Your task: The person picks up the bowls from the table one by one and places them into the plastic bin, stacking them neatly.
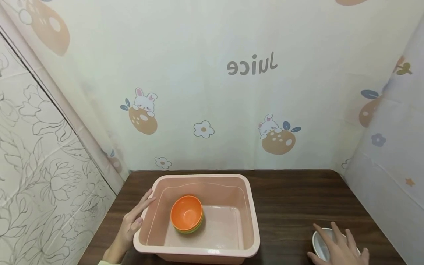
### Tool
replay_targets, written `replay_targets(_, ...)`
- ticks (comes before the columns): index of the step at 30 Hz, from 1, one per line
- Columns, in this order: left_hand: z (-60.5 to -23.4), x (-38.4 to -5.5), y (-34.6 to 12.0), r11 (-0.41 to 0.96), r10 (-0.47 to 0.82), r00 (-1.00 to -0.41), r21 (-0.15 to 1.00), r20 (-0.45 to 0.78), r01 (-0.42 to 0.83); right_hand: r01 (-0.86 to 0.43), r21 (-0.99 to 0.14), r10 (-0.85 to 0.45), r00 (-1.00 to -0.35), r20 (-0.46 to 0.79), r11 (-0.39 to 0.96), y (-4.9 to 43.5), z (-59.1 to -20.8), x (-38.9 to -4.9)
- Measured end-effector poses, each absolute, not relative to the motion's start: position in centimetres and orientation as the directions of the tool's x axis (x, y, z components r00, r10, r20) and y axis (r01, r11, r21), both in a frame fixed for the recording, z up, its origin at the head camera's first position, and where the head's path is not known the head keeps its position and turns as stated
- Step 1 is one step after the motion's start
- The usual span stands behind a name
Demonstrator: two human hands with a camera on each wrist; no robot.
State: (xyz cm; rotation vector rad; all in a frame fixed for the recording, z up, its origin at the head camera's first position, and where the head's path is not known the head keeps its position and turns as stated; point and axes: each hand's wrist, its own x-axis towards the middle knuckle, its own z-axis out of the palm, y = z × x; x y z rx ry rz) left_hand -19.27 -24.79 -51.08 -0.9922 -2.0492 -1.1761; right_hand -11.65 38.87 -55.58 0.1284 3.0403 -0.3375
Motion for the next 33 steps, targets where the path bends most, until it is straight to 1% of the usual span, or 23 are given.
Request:
replay_targets(5,-51.3,-19.5,-24.7,0.322,0.312,-0.527,0.433,0.791,0.841,0.070,-0.214,0.053,-0.995,-0.082,0.974,39.0,-55.6,-11.4)
replay_targets(8,-51.5,-19.4,-24.7,0.318,0.309,-0.529,0.438,0.791,0.841,0.042,-0.214,0.028,-0.997,-0.069,0.976,38.7,-55.0,-11.7)
replay_targets(11,-51.6,-19.4,-24.7,0.312,0.307,-0.533,0.445,0.789,0.839,-0.008,-0.207,-0.014,-1.000,-0.026,0.978,38.1,-54.5,-11.8)
replay_targets(14,-51.5,-19.4,-24.7,0.310,0.306,-0.530,0.444,0.791,0.841,-0.072,-0.195,-0.063,-0.997,0.049,0.978,37.4,-54.2,-11.9)
replay_targets(17,-51.4,-19.5,-24.8,0.310,0.307,-0.533,0.447,0.788,0.839,-0.107,-0.176,-0.091,-0.991,0.099,0.978,36.8,-54.0,-12.0)
replay_targets(22,-51.3,-19.4,-24.7,0.315,0.307,-0.556,0.469,0.772,0.825,-0.099,-0.162,-0.085,-0.992,0.091,0.982,36.4,-54.0,-12.2)
replay_targets(29,-51.5,-19.3,-24.7,0.308,0.304,-0.543,0.458,0.783,0.834,-0.087,-0.156,-0.079,-0.995,0.056,0.984,36.5,-54.2,-12.3)
replay_targets(33,-51.4,-19.4,-24.8,0.315,0.302,-0.548,0.461,0.780,0.830,-0.090,-0.153,-0.081,-0.995,0.064,0.984,36.5,-54.0,-12.3)
